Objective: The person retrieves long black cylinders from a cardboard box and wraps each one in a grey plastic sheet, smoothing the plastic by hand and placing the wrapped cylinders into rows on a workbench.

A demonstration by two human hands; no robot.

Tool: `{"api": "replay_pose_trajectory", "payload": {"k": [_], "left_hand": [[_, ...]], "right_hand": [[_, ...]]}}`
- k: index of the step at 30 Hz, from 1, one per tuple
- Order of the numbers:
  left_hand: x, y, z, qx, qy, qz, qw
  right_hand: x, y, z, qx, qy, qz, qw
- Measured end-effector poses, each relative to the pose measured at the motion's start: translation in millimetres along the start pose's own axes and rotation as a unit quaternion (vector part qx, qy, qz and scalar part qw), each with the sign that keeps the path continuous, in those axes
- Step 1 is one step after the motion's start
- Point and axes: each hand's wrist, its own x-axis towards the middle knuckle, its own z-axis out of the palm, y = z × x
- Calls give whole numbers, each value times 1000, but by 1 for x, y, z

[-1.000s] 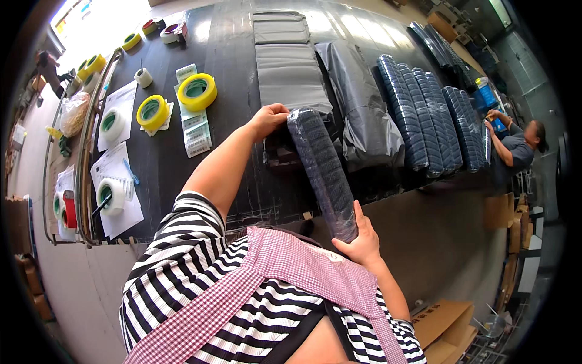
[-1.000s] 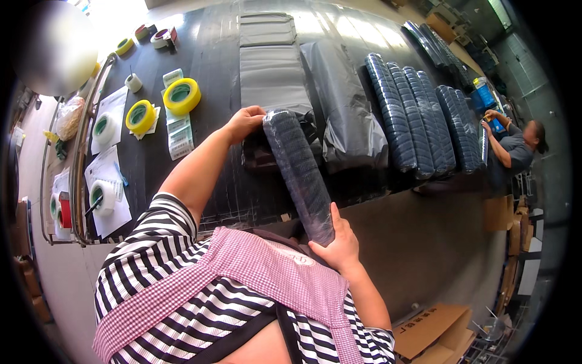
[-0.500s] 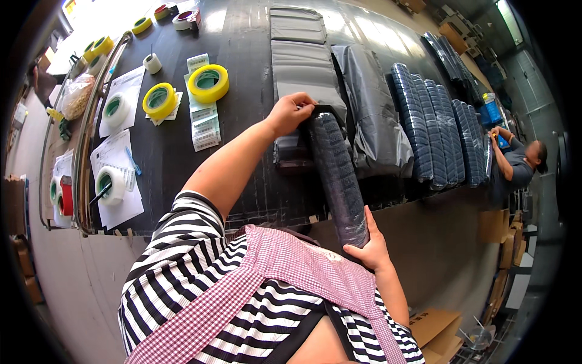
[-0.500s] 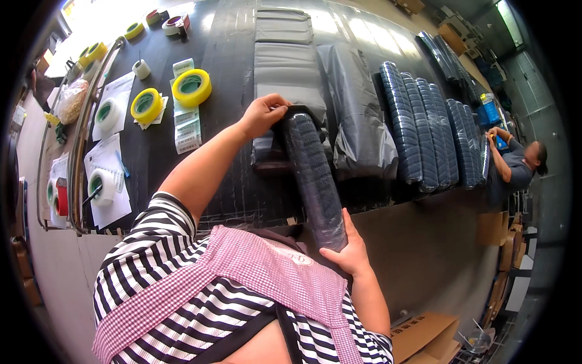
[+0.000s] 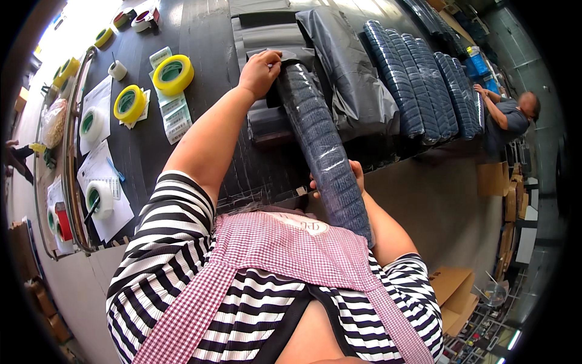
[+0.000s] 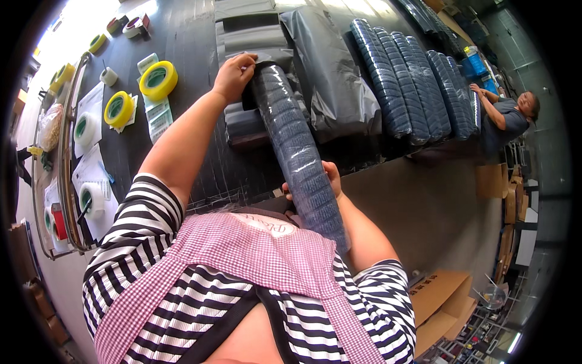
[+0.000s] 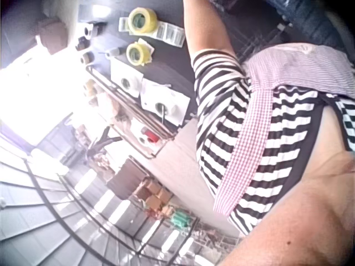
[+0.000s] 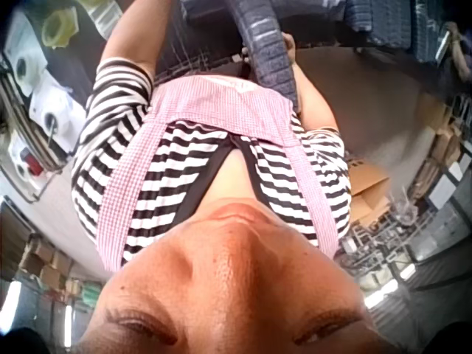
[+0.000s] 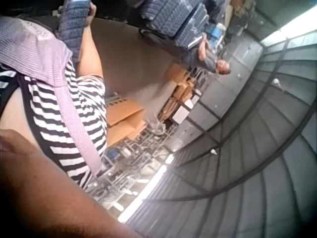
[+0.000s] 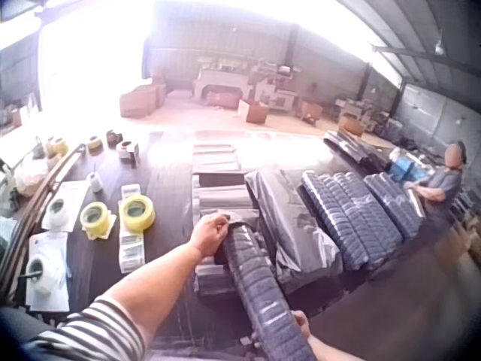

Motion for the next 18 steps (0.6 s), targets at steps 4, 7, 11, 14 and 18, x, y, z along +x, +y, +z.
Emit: {"api": "replay_pose_trajectory", "payload": {"k": [4,7,11,14,18], "left_hand": [[-6,14,6,48,7,21,999],[-3,17,12,56,10,12,998],[4,16,25,66,25,22,997],[4,8,24,79,29,-14,996],[-2,5,18,171,51,49,983]], "right_hand": [[17,22,1,82,-32,-30,996],[30,20,-7,93,-35,-76,992],[31,11,-13,36,-12,-120,992],[25,6,6,10,76,-100,992],[-16,15,4,40,66,-42,996]]}}
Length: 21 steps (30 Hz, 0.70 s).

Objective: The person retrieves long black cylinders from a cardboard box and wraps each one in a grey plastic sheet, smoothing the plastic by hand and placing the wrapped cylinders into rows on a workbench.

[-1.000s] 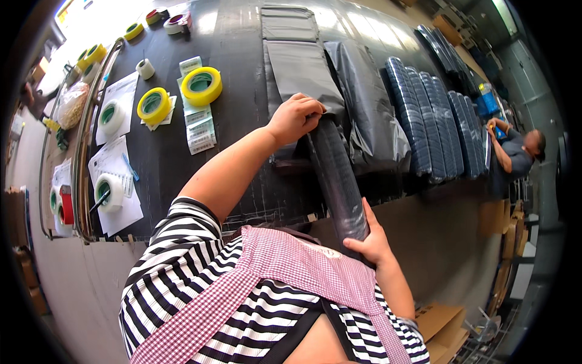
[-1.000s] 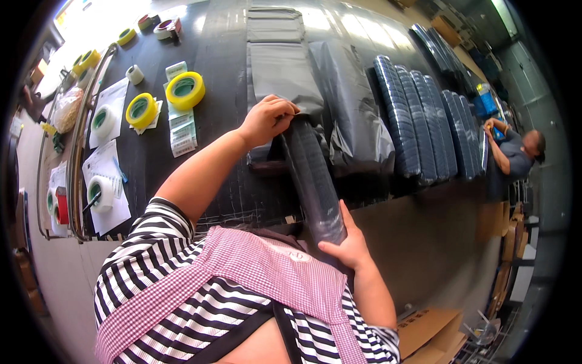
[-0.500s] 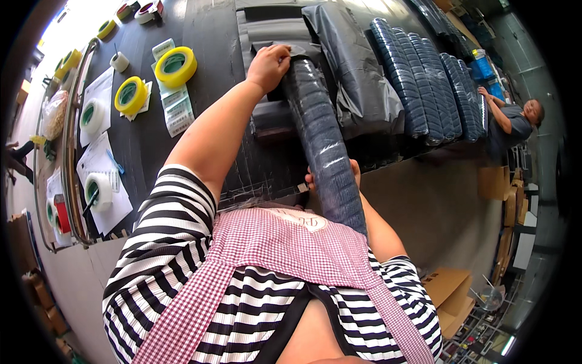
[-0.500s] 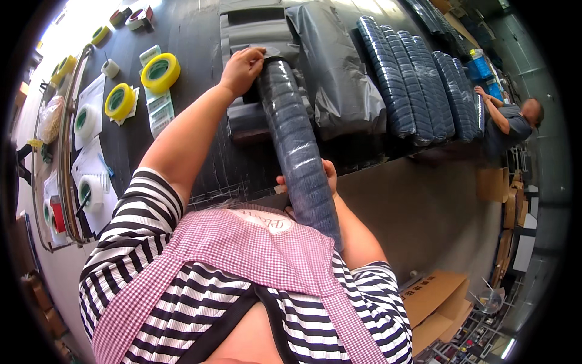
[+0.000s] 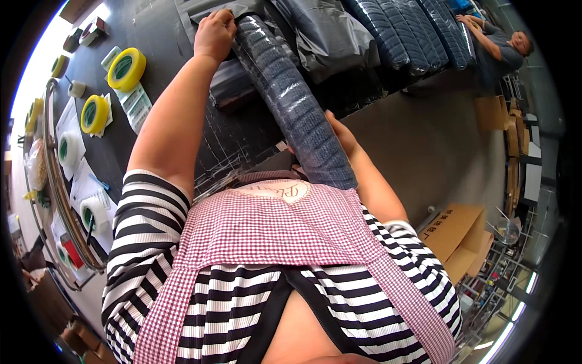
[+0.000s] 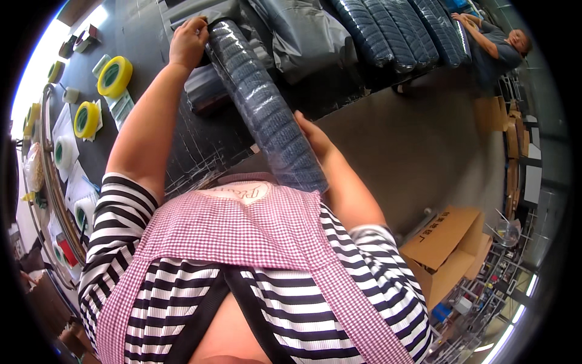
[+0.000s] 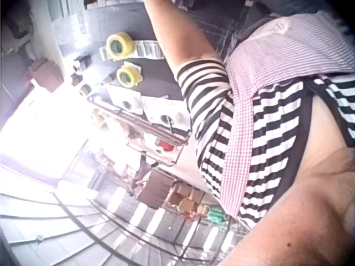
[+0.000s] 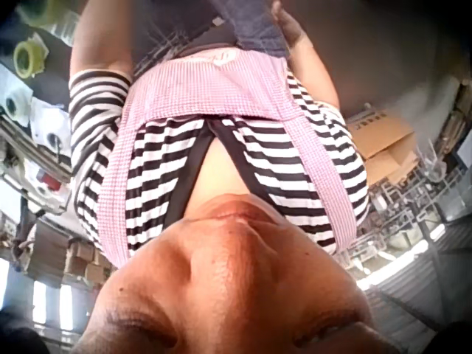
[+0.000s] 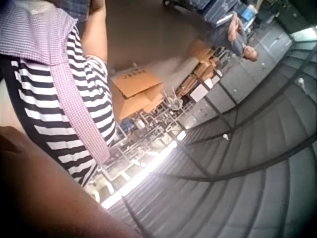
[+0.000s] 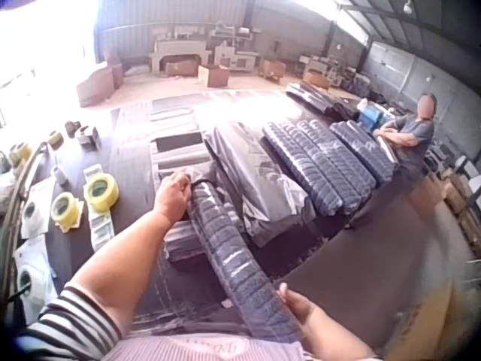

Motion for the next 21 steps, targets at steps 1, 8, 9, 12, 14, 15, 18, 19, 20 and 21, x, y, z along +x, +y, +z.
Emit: {"api": "replay_pose_trajectory", "payload": {"k": [1,8,9,12,14,15,18,19,20,21], "left_hand": [[-2,-8,-11,-2,18,33,999],[0,37,-8,2,-4,74,997],[1,33,-10,21,-14,77,997],[0,23,-29,-195,76,13,978],[11,7,-50,-150,95,-58,982],[8,-5,-55,-181,136,-140,964],[13,-22,-50,-228,62,-181,955],[21,-3,-37,-271,31,-239,932],[18,-5,-27,-277,74,-293,912],[21,-2,-18,-271,61,-304,911]], "right_hand": [[-5,4,3,-5,15,8,1000],[-2,45,43,-304,2,-68,950],[9,45,35,-329,9,-67,942],[29,51,22,-407,29,-55,911],[34,49,16,-447,29,-52,893],[35,46,13,-469,20,-43,882],[41,37,3,-523,8,-44,851],[39,34,-4,-540,15,-55,840],[41,31,-9,-559,2,-55,827],[40,26,-17,-581,-7,-68,811]]}}
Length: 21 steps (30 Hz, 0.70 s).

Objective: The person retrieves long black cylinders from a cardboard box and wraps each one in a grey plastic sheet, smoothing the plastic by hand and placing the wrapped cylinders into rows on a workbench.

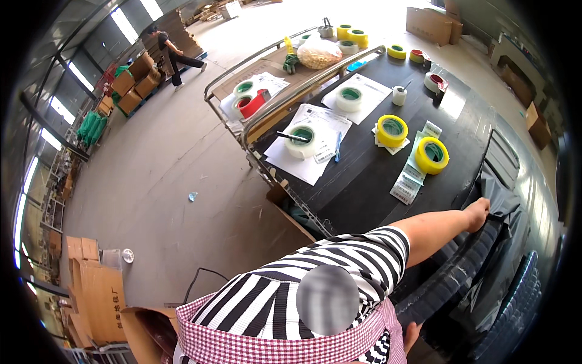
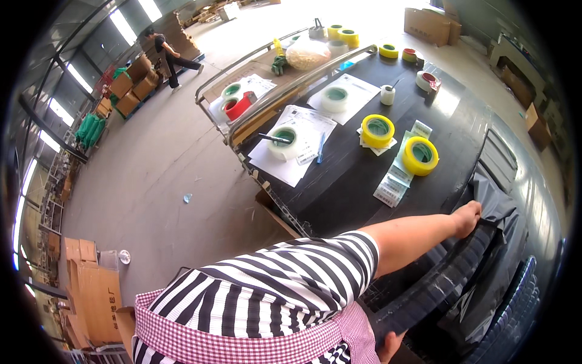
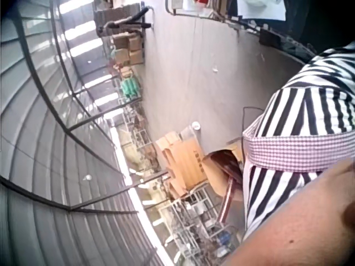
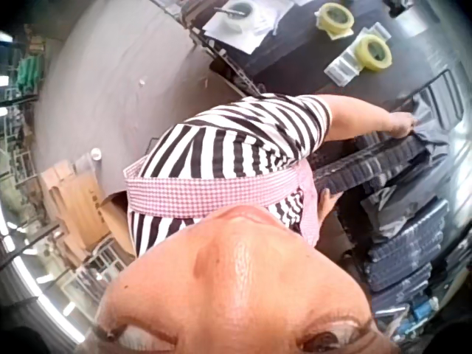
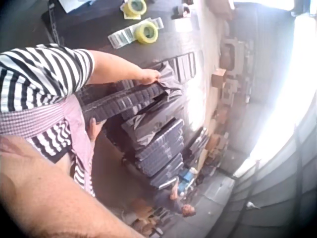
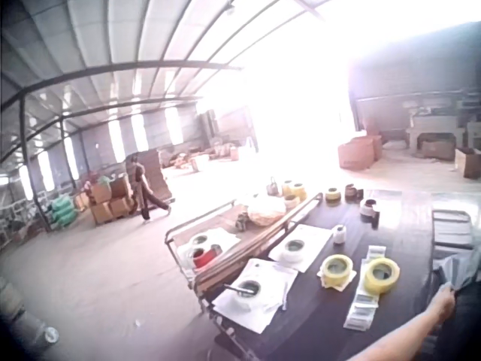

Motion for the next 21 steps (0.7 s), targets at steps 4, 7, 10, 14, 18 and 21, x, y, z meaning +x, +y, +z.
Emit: {"api": "replay_pose_trajectory", "payload": {"k": [4,7,10,14,18,21], "left_hand": [[-19,-35,2,52,-5,-59,997],[-32,-37,11,67,13,-34,997],[-25,-27,16,91,65,-19,994],[-25,-50,-10,128,90,1,988],[-29,-62,-21,128,104,13,986],[-33,-56,-22,132,93,13,987]], "right_hand": [[1,-8,-40,-95,5,-21,995],[35,-51,-66,-127,57,-5,990],[130,-83,-106,-184,131,-100,969],[253,-93,-145,-252,169,-105,947],[282,-85,-152,-262,236,-96,931],[279,-114,-139,-391,251,-57,884]]}}
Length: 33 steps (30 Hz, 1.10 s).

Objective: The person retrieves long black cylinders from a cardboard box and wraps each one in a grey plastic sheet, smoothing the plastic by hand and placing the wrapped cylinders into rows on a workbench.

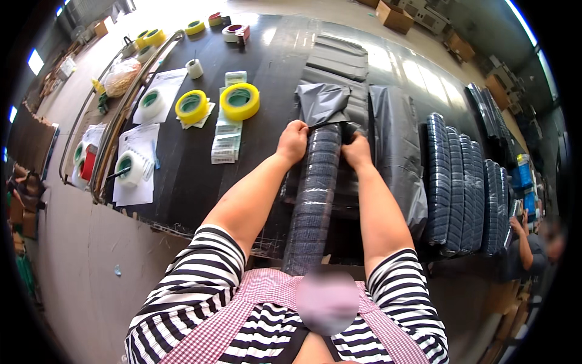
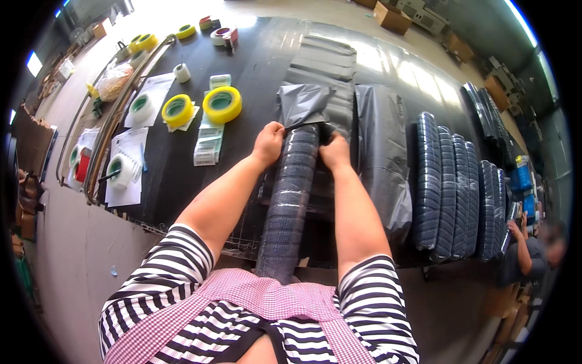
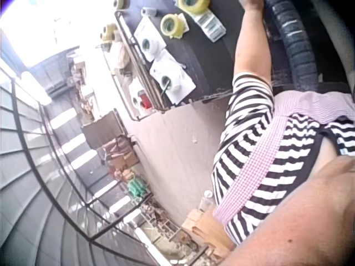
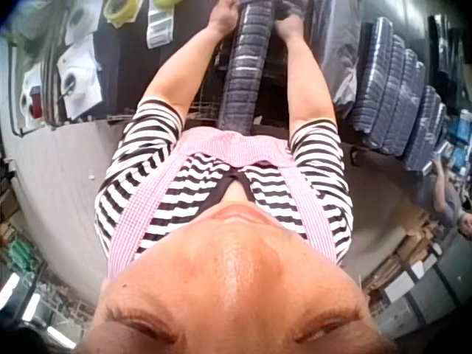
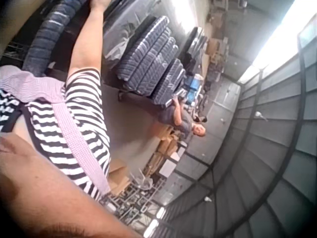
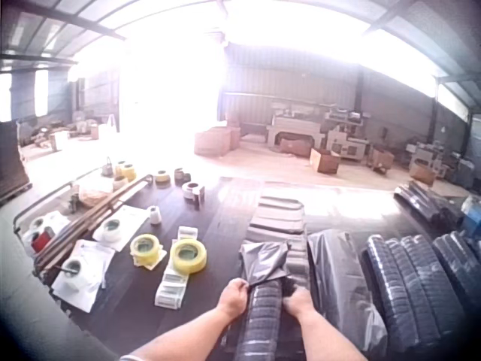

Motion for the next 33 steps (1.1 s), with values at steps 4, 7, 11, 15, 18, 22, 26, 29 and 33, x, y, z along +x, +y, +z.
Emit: {"api": "replay_pose_trajectory", "payload": {"k": [4,7,11,15,18,22,26,29,33], "left_hand": [[-2,3,-10,-2,-15,29,999],[-11,23,-28,-50,-149,21,987],[-94,54,-102,-55,-311,102,943],[-200,86,-140,-134,-566,52,812],[-201,99,-140,-98,-585,27,805],[-128,117,-95,-1,-353,109,929],[-63,126,-63,-7,-255,66,965],[-136,102,-91,78,-260,190,944],[-182,101,-115,29,-266,164,949]], "right_hand": [[-12,-8,-8,68,45,2,997],[-46,33,-15,-11,-91,-102,991],[-178,16,-40,42,-343,-137,928],[-296,65,-51,82,-513,-28,854],[-286,9,-76,-15,-549,-80,832],[-217,-20,-57,62,-440,9,896],[-186,-48,-31,109,-305,-29,946],[-243,-32,-28,255,-289,114,916],[-280,-25,-43,198,-403,77,890]]}}
